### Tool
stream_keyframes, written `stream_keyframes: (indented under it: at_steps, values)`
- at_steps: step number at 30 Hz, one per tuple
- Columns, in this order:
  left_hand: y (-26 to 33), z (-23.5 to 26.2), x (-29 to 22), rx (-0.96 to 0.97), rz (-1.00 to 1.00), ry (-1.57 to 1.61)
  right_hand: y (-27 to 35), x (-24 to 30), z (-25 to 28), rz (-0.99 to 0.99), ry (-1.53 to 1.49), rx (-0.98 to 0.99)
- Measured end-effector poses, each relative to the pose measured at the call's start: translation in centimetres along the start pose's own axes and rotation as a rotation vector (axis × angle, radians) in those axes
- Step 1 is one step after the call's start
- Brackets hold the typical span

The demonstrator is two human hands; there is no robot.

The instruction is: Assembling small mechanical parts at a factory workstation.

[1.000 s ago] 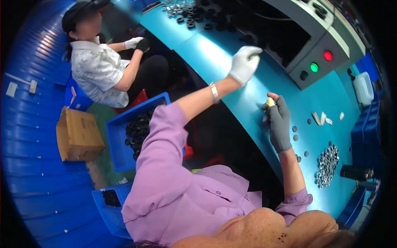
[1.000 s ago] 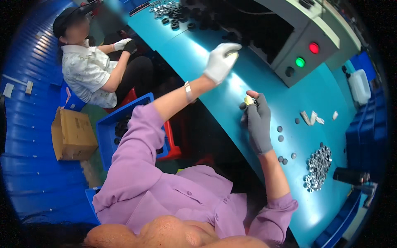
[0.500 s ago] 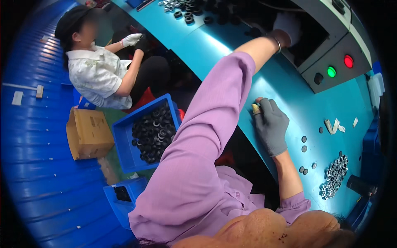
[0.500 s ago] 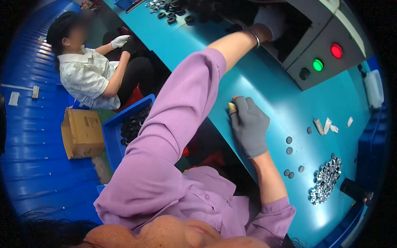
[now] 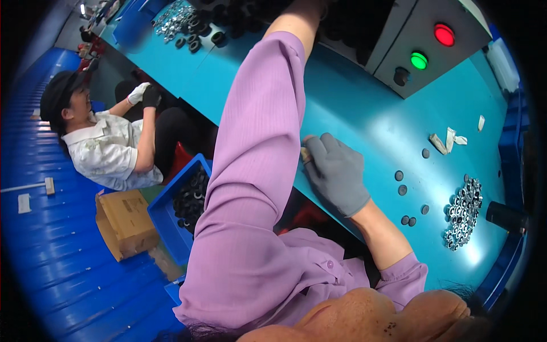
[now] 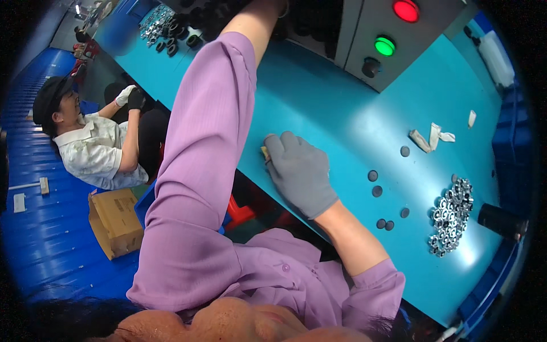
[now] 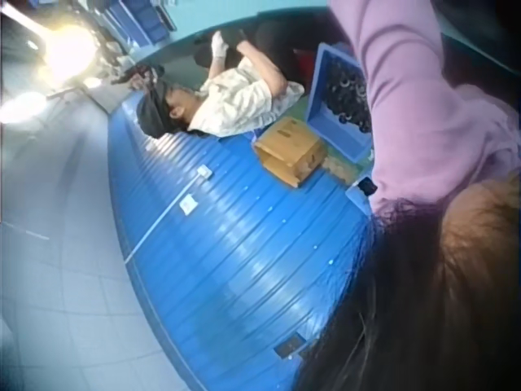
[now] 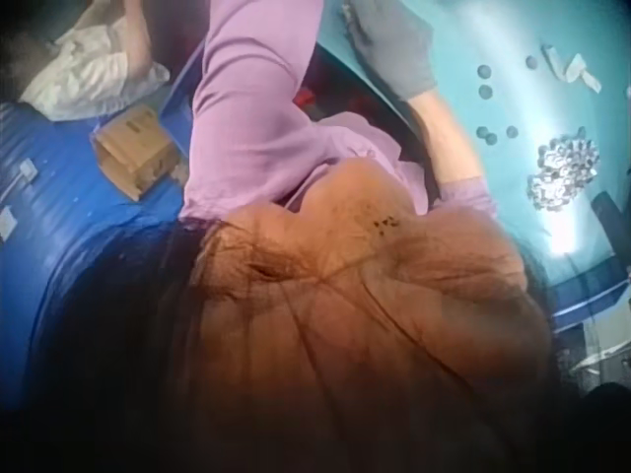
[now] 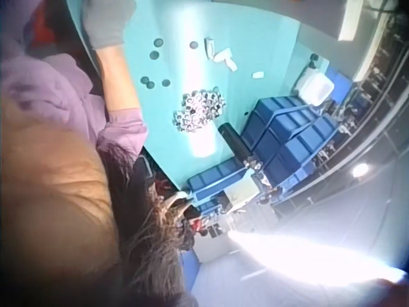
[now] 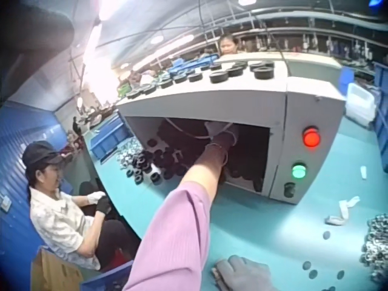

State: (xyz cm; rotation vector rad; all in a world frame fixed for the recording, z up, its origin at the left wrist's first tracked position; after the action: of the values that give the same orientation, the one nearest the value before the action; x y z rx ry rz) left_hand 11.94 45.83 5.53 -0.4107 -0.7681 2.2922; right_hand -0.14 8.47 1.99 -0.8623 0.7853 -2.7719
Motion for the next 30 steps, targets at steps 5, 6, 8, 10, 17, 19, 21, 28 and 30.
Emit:
stream_keyframes:
  at_steps: [5, 6, 8, 10, 17, 19, 21, 28, 30]
  values:
    - [-0.5, -1.0, -3.5, -0.028, -0.071, 0.056, 0.1, 0.2, 0.3, -0.009, 0.008, 0.051]
    - [-0.5, -1.2, -4.0, -0.032, -0.084, 0.065, 0.1, 0.1, 0.5, -0.019, 0.012, 0.048]
    - [-0.3, -1.7, -4.8, -0.036, -0.108, 0.078, 0.0, 0.2, 0.6, -0.004, -0.008, 0.070]
    - [-0.1, -1.9, -5.4, -0.044, -0.129, 0.088, 0.1, 0.1, 0.5, -0.008, -0.016, 0.065]
    - [0.4, -1.7, -6.7, -0.093, -0.185, 0.120, 0.0, -0.1, 0.6, -0.017, -0.070, 0.035]
    - [0.5, -1.6, -7.0, -0.108, -0.202, 0.130, 0.1, -0.2, 0.5, -0.016, -0.061, 0.044]
    - [0.7, -1.5, -7.3, -0.121, -0.217, 0.139, 0.2, -0.3, 0.2, -0.014, -0.055, 0.055]
    - [1.1, -1.3, -7.0, -0.168, -0.247, 0.149, -0.1, -0.4, 0.2, -0.013, -0.077, 0.027]
    - [1.1, -1.2, -6.8, -0.181, -0.257, 0.151, -0.2, -0.3, 0.2, -0.018, -0.072, 0.032]
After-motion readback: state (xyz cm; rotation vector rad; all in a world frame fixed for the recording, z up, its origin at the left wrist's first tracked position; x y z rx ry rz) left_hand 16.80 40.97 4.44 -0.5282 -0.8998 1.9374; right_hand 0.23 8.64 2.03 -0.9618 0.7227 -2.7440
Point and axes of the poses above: each hand's wrist, its own y-axis away from the middle knuckle, its own z-axis out of the back of the hand, x = y × z, the point moved 3 cm from there along -y, towards the middle knuckle, and after that the axes turned 9 degrees about -x, right-handed, at the moved point
